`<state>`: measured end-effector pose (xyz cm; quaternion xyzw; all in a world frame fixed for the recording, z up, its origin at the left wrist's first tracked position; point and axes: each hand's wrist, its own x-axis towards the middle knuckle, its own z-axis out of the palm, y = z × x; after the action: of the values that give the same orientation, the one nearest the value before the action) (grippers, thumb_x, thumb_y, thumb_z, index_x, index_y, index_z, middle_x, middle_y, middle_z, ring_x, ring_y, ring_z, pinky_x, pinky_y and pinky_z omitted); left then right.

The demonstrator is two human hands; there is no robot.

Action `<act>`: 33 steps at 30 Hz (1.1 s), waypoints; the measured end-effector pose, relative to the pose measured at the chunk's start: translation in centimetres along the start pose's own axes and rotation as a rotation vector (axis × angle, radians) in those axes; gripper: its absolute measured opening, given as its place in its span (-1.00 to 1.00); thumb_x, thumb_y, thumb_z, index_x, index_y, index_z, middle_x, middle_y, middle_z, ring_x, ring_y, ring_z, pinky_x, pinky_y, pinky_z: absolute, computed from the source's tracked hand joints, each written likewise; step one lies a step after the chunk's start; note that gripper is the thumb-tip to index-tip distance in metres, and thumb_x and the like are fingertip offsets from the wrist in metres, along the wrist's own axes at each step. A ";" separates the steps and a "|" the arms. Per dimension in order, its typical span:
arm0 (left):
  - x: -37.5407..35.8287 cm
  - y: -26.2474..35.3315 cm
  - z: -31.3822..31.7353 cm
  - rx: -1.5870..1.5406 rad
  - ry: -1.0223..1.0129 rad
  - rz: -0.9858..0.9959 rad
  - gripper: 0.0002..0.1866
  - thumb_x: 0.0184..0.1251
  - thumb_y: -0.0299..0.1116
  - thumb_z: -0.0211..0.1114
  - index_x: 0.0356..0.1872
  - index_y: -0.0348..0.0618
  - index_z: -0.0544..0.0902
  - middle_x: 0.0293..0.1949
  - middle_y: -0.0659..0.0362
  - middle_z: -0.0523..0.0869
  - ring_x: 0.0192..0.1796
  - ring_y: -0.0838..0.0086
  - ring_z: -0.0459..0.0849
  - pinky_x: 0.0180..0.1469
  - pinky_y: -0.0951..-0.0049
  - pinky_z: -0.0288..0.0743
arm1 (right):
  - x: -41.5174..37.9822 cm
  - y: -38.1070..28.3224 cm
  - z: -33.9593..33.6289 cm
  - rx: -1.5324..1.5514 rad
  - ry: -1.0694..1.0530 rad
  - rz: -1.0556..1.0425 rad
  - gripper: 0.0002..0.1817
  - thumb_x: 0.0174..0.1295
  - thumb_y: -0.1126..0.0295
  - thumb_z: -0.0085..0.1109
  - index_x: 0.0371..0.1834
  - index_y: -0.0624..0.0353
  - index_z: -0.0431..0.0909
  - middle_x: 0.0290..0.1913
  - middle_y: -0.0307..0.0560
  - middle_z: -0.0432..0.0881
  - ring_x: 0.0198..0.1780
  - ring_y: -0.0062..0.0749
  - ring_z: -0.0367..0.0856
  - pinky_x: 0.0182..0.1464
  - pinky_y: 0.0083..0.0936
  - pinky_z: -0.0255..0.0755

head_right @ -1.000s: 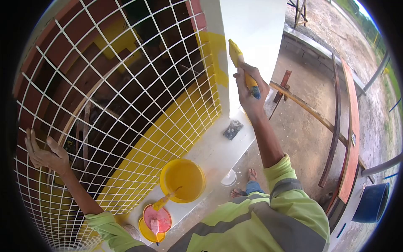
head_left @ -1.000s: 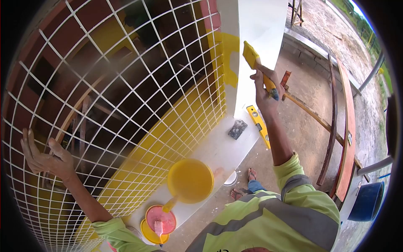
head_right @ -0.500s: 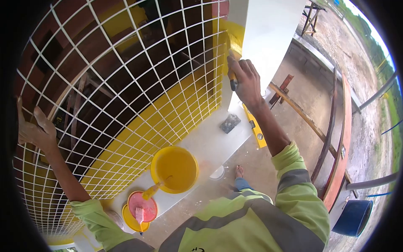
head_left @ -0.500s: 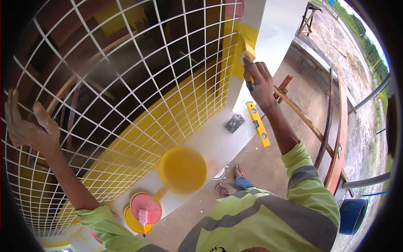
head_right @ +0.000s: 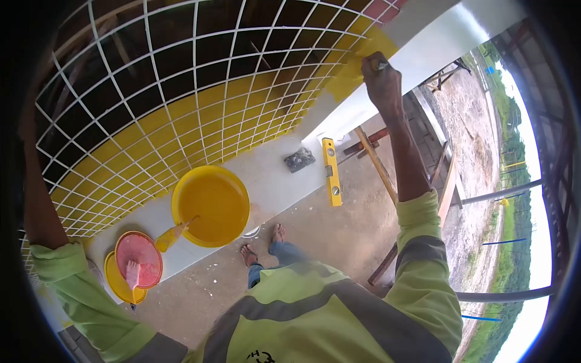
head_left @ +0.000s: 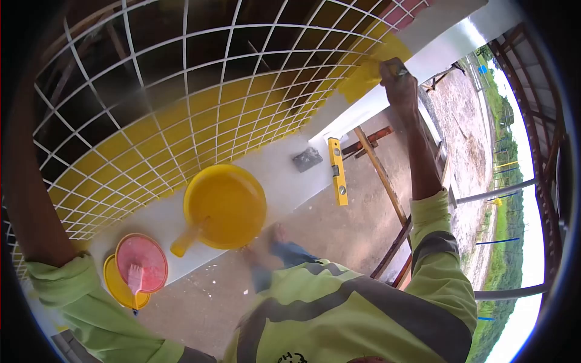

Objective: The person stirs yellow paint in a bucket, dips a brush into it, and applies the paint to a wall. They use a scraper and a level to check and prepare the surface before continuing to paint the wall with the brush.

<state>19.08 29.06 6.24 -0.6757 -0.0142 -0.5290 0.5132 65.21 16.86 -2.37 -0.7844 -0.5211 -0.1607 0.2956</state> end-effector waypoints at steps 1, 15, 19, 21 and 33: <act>0.5 1.1 -0.5 -0.044 0.019 0.026 -0.41 0.56 -0.03 0.08 0.12 -0.54 0.52 0.02 -0.26 0.63 0.03 -0.09 0.64 0.09 0.10 0.49 | 0.7 -0.9 -0.8 -0.103 0.025 -0.027 -0.81 0.42 0.25 0.12 -0.13 0.13 0.57 -0.41 0.13 0.72 -0.32 0.18 0.72 -0.32 -0.11 0.58; 1.4 14.3 -8.2 -0.575 0.188 0.442 -0.40 0.58 -0.01 0.01 0.18 -0.51 0.45 0.06 -0.22 0.57 0.07 -0.05 0.59 0.13 0.08 0.42 | -7.9 2.4 9.9 -0.355 -0.307 -0.535 -0.92 0.17 0.43 0.22 -0.31 0.03 0.52 -0.39 -0.01 0.63 -0.29 -0.04 0.70 -0.24 -0.14 0.56; 1.2 15.0 -8.3 -0.600 0.193 0.449 -0.40 0.59 0.00 -0.01 0.19 -0.50 0.43 0.07 -0.20 0.55 0.08 -0.03 0.57 0.15 0.07 0.41 | -3.1 1.8 3.8 -0.113 -0.153 -0.261 -0.88 0.32 0.30 0.19 -0.16 0.04 0.59 -0.26 0.08 0.74 -0.21 0.08 0.74 -0.15 -0.16 0.61; 1.5 15.0 -8.1 -0.585 0.203 0.439 -0.40 0.59 0.00 -0.02 0.20 -0.50 0.42 0.07 -0.20 0.54 0.08 -0.03 0.57 0.15 0.07 0.40 | -1.5 -0.2 -0.1 -0.092 -0.131 -0.151 -0.83 0.36 0.29 0.21 -0.09 0.08 0.62 -0.25 0.13 0.74 -0.19 0.08 0.75 -0.18 -0.23 0.60; 3.4 9.4 -3.2 -0.348 0.131 0.248 -0.39 0.61 0.01 -0.08 0.24 -0.48 0.36 0.10 -0.16 0.49 0.12 0.01 0.52 0.19 0.05 0.34 | -10.2 -0.9 -0.8 0.342 0.058 -0.047 -0.83 0.42 0.42 0.17 -0.04 0.25 0.62 -0.31 -0.06 0.76 -0.28 -0.51 0.78 -0.32 -0.59 0.60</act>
<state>23.64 20.52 2.05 -0.7146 0.1939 -0.4992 0.4500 60.24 9.25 -7.21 -0.7053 -0.5503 -0.0994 0.4357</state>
